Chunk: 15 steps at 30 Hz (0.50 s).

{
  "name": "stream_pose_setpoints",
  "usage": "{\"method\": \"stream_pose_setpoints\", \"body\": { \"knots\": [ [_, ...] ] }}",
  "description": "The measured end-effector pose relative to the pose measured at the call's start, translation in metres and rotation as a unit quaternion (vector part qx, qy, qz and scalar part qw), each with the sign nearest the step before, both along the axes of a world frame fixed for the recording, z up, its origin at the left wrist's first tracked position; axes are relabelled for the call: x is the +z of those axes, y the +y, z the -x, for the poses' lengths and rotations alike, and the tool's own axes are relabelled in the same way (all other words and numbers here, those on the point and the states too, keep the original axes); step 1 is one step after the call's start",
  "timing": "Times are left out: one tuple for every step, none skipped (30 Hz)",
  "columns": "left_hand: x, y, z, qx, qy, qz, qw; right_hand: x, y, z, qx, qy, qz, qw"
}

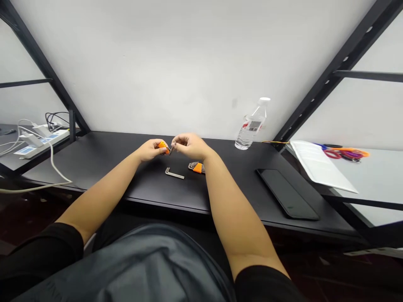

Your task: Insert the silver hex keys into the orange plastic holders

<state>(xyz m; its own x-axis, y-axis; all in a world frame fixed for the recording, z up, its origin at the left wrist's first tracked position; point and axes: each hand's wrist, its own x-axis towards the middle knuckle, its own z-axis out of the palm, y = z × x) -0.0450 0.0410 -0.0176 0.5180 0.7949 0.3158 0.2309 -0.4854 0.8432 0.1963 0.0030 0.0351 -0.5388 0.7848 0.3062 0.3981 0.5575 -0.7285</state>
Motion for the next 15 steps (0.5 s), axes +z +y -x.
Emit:
{"method": "stream_pose_setpoints", "body": {
  "knots": [
    [0.0,0.0,0.0,-0.005,-0.001,0.0,1.0,-0.002,0.002,0.0,-0.026,0.047,-0.021,0.998],
    [0.001,-0.001,-0.001,-0.01,-0.003,0.0,1.0,-0.004,0.004,0.001,-0.048,0.077,-0.038,0.995],
    [0.001,-0.002,-0.001,-0.015,-0.005,0.0,1.0,-0.006,0.006,0.003,-0.064,0.093,-0.05,0.992],
    [0.001,-0.002,-0.002,-0.019,-0.01,0.001,1.0,-0.008,0.007,0.005,-0.075,0.099,-0.059,0.991],
    [0.002,-0.003,-0.002,-0.024,-0.015,0.001,1.0,-0.01,0.008,0.007,-0.08,0.098,-0.065,0.99],
    [0.002,-0.004,-0.003,-0.028,-0.02,0.002,0.999,-0.012,0.009,0.009,-0.081,0.097,-0.071,0.989],
    [0.002,-0.004,-0.003,-0.033,-0.025,0.004,0.999,-0.014,0.009,0.012,-0.08,0.098,-0.077,0.989],
    [0.002,-0.005,-0.003,-0.039,-0.028,0.006,0.999,-0.015,0.009,0.013,-0.075,0.101,-0.082,0.989],
    [0.002,-0.005,-0.003,-0.045,-0.03,0.009,0.999,-0.015,0.009,0.015,-0.069,0.104,-0.086,0.988],
    [0.003,-0.005,-0.003,-0.049,-0.031,0.013,0.998,-0.016,0.008,0.016,-0.063,0.105,-0.09,0.988],
    [0.002,-0.006,-0.004,-0.051,-0.033,0.018,0.998,-0.016,0.008,0.016,-0.061,0.103,-0.092,0.989],
    [0.002,-0.006,-0.004,-0.05,-0.037,0.024,0.998,-0.016,0.008,0.017,-0.062,0.098,-0.095,0.989],
    [0.002,-0.005,-0.004,-0.048,-0.042,0.03,0.997,-0.016,0.008,0.017,-0.066,0.092,-0.098,0.989],
    [0.002,-0.005,-0.004,-0.046,-0.047,0.037,0.997,-0.016,0.008,0.017,-0.07,0.085,-0.102,0.989],
    [0.001,-0.005,-0.005,-0.043,-0.051,0.043,0.997,-0.016,0.008,0.018,-0.074,0.082,-0.106,0.988]
  ]
}}
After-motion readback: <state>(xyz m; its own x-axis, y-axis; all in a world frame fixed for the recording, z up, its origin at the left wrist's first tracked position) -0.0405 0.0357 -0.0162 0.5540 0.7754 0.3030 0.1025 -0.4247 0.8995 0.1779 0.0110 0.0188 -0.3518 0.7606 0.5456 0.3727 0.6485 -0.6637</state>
